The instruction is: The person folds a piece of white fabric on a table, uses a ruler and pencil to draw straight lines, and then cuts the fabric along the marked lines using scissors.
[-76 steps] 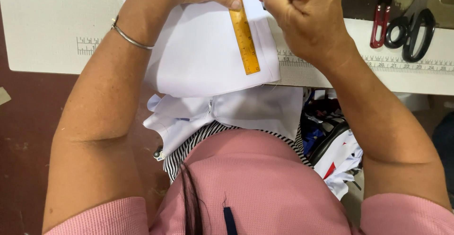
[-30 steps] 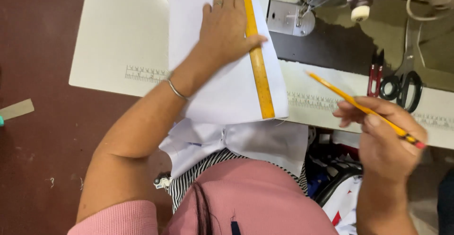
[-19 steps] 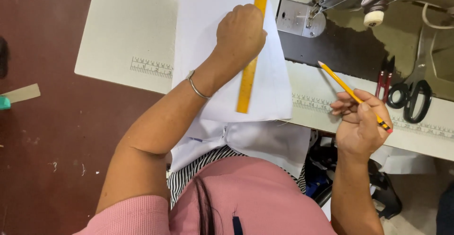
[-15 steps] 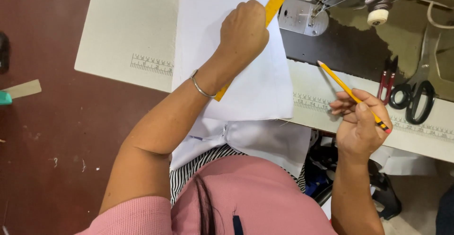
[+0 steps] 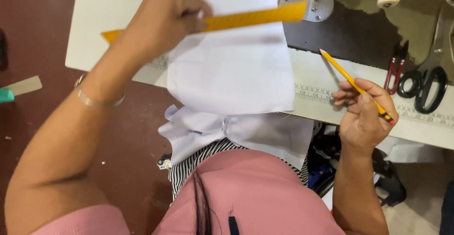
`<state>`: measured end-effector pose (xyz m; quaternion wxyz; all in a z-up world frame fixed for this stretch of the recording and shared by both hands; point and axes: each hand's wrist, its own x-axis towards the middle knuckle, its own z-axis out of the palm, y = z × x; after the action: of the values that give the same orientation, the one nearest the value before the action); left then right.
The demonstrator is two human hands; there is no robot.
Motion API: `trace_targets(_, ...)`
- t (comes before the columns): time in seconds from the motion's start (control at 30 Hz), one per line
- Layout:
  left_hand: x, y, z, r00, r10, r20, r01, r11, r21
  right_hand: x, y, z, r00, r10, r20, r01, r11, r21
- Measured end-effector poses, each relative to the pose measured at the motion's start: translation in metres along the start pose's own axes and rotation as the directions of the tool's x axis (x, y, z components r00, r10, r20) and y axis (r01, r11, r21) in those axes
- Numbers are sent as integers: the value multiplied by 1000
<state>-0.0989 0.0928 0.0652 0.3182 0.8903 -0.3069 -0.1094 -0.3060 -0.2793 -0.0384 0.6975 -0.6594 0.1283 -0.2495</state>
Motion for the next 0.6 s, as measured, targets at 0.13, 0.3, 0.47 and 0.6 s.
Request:
trace_targets(0.13, -37, -17, 19, 993, 108, -45, -106, 994, 33, -1, 1, 1, 1000, 0, 7, 0, 1000, -8)
trace_targets(0.3, -47, -31, 31, 991, 78, -105, -74, 996, 44, -3, -6, 6, 1000, 2, 14, -1, 998, -57)
trace_targets(0.47, -45, -31, 35, 985, 124, -123, -110, 988, 112, -1, -6, 7, 1000, -17, 16, 18, 997, -80)
trace_targets(0.6, -45, -36, 36, 983, 137, -122, -123, 986, 110, -2, -9, 11, 1000, -21, 18, 22, 995, -101)
